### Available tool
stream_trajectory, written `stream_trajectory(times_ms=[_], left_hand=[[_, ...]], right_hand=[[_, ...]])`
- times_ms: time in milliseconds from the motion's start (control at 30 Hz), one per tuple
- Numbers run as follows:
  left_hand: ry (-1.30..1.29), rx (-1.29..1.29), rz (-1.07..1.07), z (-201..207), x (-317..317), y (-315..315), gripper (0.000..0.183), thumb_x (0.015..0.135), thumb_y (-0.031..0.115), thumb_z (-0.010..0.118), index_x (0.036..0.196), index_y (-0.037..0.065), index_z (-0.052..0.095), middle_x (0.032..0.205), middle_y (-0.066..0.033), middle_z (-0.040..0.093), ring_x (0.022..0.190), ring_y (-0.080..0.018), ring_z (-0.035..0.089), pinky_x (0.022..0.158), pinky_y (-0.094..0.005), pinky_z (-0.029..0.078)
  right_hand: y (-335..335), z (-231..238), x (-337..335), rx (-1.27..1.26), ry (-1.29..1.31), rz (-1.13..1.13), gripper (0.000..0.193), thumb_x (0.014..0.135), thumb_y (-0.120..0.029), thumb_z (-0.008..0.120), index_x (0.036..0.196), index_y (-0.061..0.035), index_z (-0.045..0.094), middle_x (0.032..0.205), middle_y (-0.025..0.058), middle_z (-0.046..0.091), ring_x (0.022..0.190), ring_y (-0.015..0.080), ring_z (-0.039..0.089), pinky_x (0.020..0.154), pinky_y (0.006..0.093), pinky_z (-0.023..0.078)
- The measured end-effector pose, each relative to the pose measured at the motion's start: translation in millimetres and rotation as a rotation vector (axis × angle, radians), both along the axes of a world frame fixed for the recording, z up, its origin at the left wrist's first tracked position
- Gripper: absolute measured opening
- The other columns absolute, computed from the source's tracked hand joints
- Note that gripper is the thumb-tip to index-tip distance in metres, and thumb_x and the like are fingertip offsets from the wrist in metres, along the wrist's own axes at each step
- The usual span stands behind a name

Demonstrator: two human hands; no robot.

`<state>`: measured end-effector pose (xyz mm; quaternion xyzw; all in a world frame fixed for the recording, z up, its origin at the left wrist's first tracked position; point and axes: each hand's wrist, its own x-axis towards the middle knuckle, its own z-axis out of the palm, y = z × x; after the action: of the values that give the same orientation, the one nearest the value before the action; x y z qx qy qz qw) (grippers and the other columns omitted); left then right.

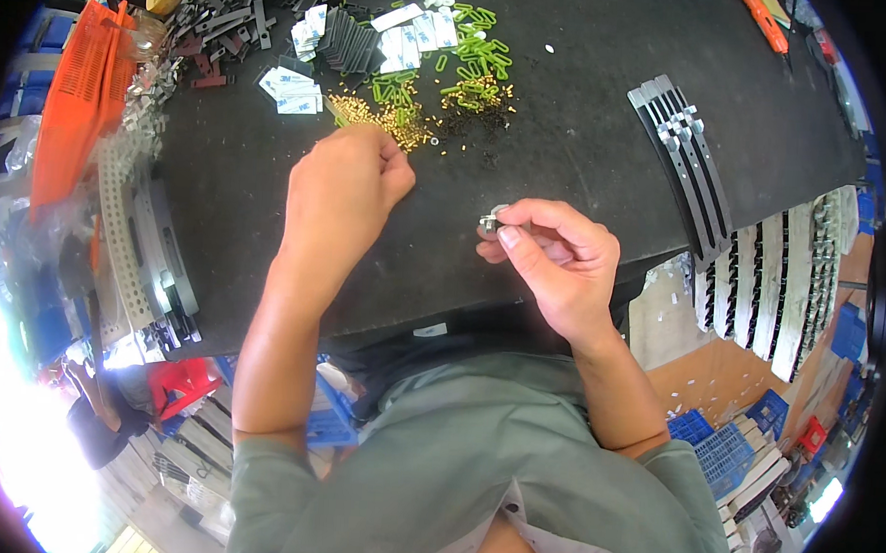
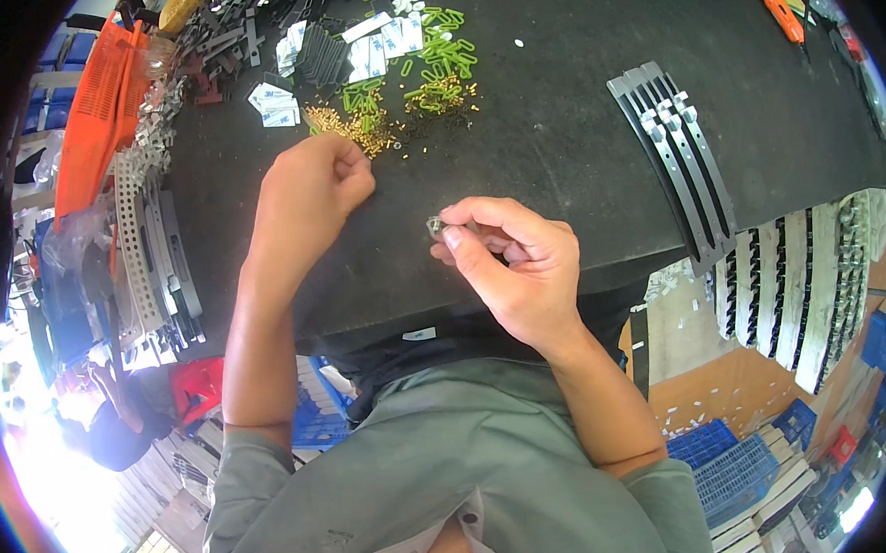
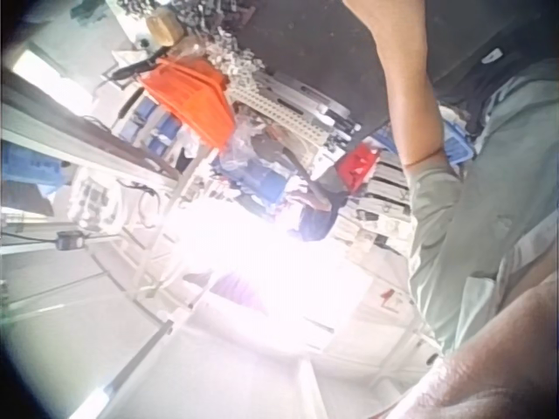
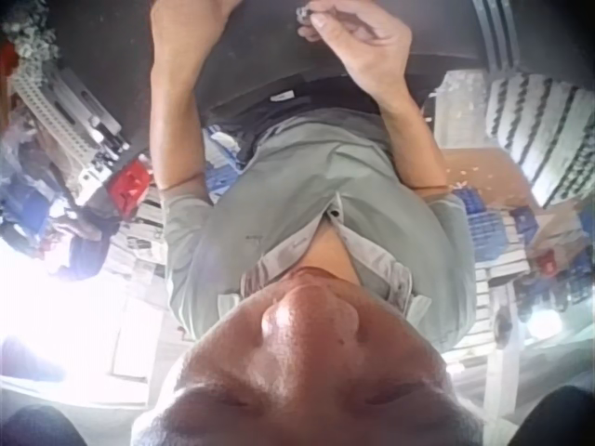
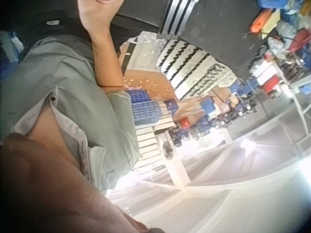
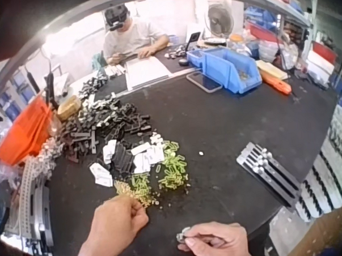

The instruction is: Assemble small metal and plastic components on an industrial fabrication floor.

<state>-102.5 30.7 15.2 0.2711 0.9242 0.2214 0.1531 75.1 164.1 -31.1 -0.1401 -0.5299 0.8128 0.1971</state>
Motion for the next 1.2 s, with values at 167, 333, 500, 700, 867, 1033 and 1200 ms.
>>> stream_trajectory(times_ms=[167,333,500,700,867,1033,1200], left_hand=[[0.098,-0.061,-0.153,5,2,5,0.01,0.08,0.009,0.067,0.086,0.001,0.069,0.088,-0.0134,0.071,0.077,-0.0232,0.068,0.074,-0.0334,0.052],[-0.172,0.513,-0.273,19,44,2,0.009,0.078,-0.002,0.069,0.086,0.0,0.065,0.103,-0.0113,0.071,0.086,-0.0205,0.068,0.078,-0.0315,0.053],[-0.08,0.378,-0.277,31,59,8,0.009,0.08,0.001,0.072,0.087,0.0,0.066,0.102,-0.0127,0.07,0.088,-0.0267,0.069,0.079,-0.0339,0.053],[-0.245,0.515,-0.173,34,60,-2,0.008,0.083,0.0,0.071,0.09,0.0,0.068,0.106,-0.0117,0.072,0.091,-0.0221,0.07,0.079,-0.0303,0.054],[-0.118,0.62,-0.18,19,68,-11,0.014,0.08,-0.002,0.074,0.092,0.001,0.068,0.11,-0.0124,0.071,0.094,-0.0239,0.07,0.08,-0.0315,0.055],[0.063,0.779,-0.152,-3,83,-9,0.022,0.074,-0.004,0.078,0.092,0.003,0.067,0.112,-0.0143,0.07,0.094,-0.0284,0.07,0.079,-0.0353,0.057],[0.353,0.871,-0.129,-18,86,-3,0.024,0.07,-0.007,0.078,0.088,0.003,0.067,0.111,-0.0129,0.07,0.088,-0.0265,0.07,0.073,-0.0346,0.057]], right_hand=[[-3,2,-1,0.051,-0.042,-0.055,0.024,0.091,0.008,0.066,0.114,0.0056,0.068,0.101,0.0108,0.074,0.092,0.0143,0.072,0.081,0.0269,0.058],[-3,-3,1,0.379,0.007,-0.059,0.031,0.086,0.009,0.069,0.116,0.0026,0.071,0.107,0.0136,0.076,0.091,0.0144,0.073,0.08,0.0255,0.057],[0,-2,3,0.664,0.027,-0.102,0.037,0.082,0.009,0.071,0.118,-0.0007,0.072,0.107,0.0155,0.075,0.087,0.0184,0.075,0.075,0.0263,0.058],[-1,3,5,0.574,0.039,-0.086,0.037,0.082,0.011,0.071,0.117,0.0006,0.071,0.107,0.0144,0.076,0.087,0.0145,0.074,0.073,0.0248,0.057],[-9,4,4,0.42,0.107,-0.135,0.035,0.084,0.012,0.07,0.117,0.0028,0.07,0.108,0.0134,0.075,0.09,0.0143,0.073,0.076,0.0246,0.057],[-14,13,3,0.225,0.058,-0.109,0.029,0.088,0.012,0.067,0.116,0.0052,0.069,0.109,0.0134,0.074,0.095,0.0168,0.073,0.084,0.0259,0.058],[-25,27,-1,-0.149,0.028,-0.116,0.023,0.095,0.005,0.064,0.118,0.0052,0.067,0.104,0.0131,0.074,0.092,0.0163,0.072,0.083,0.0268,0.058]])
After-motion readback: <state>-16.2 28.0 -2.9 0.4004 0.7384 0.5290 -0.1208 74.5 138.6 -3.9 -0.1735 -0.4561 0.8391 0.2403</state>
